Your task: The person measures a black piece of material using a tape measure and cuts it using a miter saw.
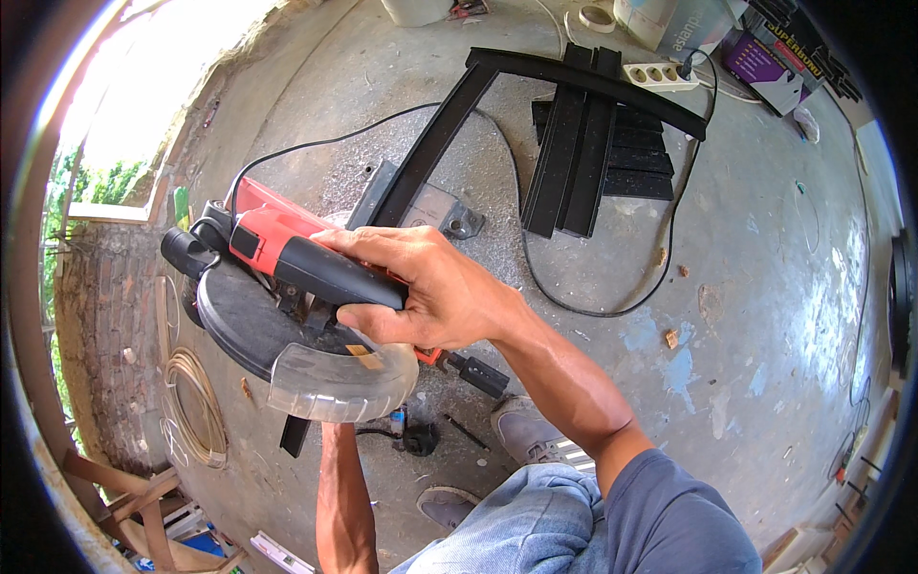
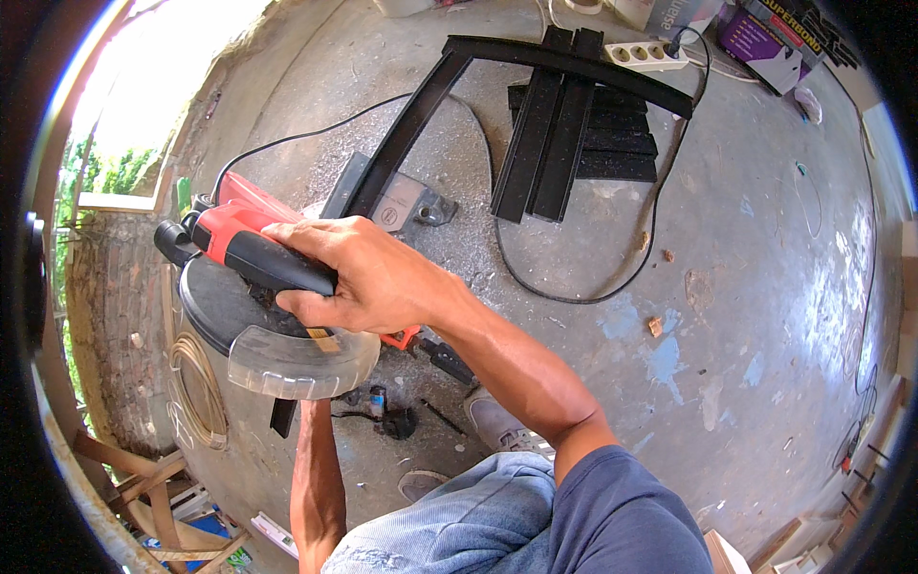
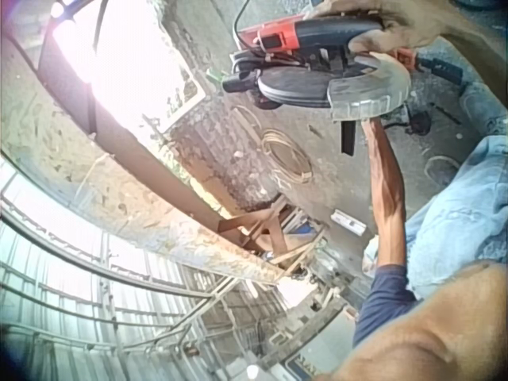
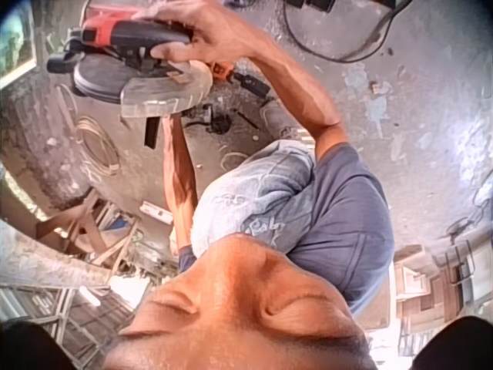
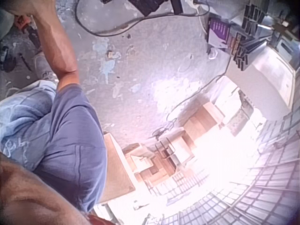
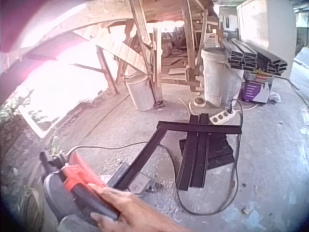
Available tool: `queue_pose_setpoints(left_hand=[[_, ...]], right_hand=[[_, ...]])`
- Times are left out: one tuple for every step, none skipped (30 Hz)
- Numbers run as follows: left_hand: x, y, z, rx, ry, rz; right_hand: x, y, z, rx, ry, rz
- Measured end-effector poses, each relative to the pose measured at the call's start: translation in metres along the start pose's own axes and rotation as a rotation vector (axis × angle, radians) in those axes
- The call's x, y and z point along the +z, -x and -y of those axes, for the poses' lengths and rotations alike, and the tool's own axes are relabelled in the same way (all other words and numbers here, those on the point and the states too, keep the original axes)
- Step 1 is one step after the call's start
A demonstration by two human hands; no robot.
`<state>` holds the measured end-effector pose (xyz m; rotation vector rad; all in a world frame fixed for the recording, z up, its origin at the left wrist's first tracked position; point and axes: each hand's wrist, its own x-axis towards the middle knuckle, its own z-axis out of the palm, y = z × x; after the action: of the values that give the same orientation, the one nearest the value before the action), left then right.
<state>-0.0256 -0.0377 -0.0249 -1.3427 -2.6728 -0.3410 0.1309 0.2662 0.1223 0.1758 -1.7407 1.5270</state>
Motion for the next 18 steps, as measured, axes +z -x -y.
queue_pose_setpoints(left_hand=[[-0.0001, -0.0001, 0.0005, 0.0, -0.004, 0.001], [-0.0003, 0.0001, -0.0002, 0.002, -0.002, 0.003], [0.0, 0.0002, -0.0003, 0.0, -0.001, 0.003], [-0.0002, 0.0, -0.0003, 0.003, 0.0, 0.002], [-0.0007, -0.0001, 0.0002, 0.002, 0.0, 0.002], [-0.0008, 0.0003, -0.0001, 0.003, -0.002, 0.005], [-0.001, 0.0005, -0.0001, 0.003, -0.001, 0.005], [-0.001, 0.0008, -0.0003, 0.003, 0.001, 0.005], [-0.0012, -0.0001, -0.0003, 0.003, 0.0, 0.007], [-0.001, 0.0007, -0.0003, 0.002, 0.0, 0.009], [-0.0009, 0.0003, -0.0002, 0.005, 0.001, 0.007], [-0.0009, 0.0008, -0.0006, 0.006, 0.0, 0.008], [-0.0009, 0.0006, -0.0004, 0.003, 0.0, 0.008], [-0.0014, 0.0008, -0.0002, 0.005, 0.001, 0.008], [-0.0012, 0.0008, -0.0007, 0.004, 0.001, 0.01], [-0.0018, 0.001, -0.0002, 0.006, -0.001, 0.01], [-0.0012, 0.0011, -0.0008, 0.004, -0.002, 0.009], [-0.0015, 0.0012, -0.0007, 0.004, 0.0, 0.01]], right_hand=[[-0.0001, -0.0002, 0.0005, 0.002, 0.0, 0.0], [-0.0002, -0.0003, 0.0008, 0.003, 0.0, 0.0], [-0.0003, -0.0003, 0.0007, 0.003, 0.0, -0.001], [-0.0003, -0.0003, 0.0002, 0.01, 0.002, 0.006], [-0.0002, -0.0001, -0.0003, 0.017, 0.002, 0.012], [-0.0001, 0.0002, -0.0007, 0.017, 0.002, 0.011], [0.0, 0.0004, -0.0012, 0.014, 0.004, 0.008], [-0.0001, 0.0005, -0.0013, 0.011, 0.006, 0.005], [-0.0005, 0.0003, -0.001, 0.011, 0.007, 0.005], [-0.0012, 0.0001, -0.0003, 0.016, 0.006, 0.009], [-0.0014, 0.0001, 0.0001, 0.02, 0.006, 0.013], [-0.0008, 0.0003, -0.0006, 0.02, 0.006, 0.012], [0.0003, 0.0005, -0.0017, 0.006, 0.004, 0.001], [0.0011, 0.0004, -0.0023, -0.007, 0.003, -0.011], [0.0006, 0.0004, -0.0017, -0.007, 0.002, -0.011], [-0.0003, 0.0002, -0.0001, 0.015, 0.001, 0.003], [-0.0011, 0.0, 0.0009, 0.037, 0.0, 0.018], [-0.0005, 0.0003, 0.0001, 0.037, 0.0, 0.018]])
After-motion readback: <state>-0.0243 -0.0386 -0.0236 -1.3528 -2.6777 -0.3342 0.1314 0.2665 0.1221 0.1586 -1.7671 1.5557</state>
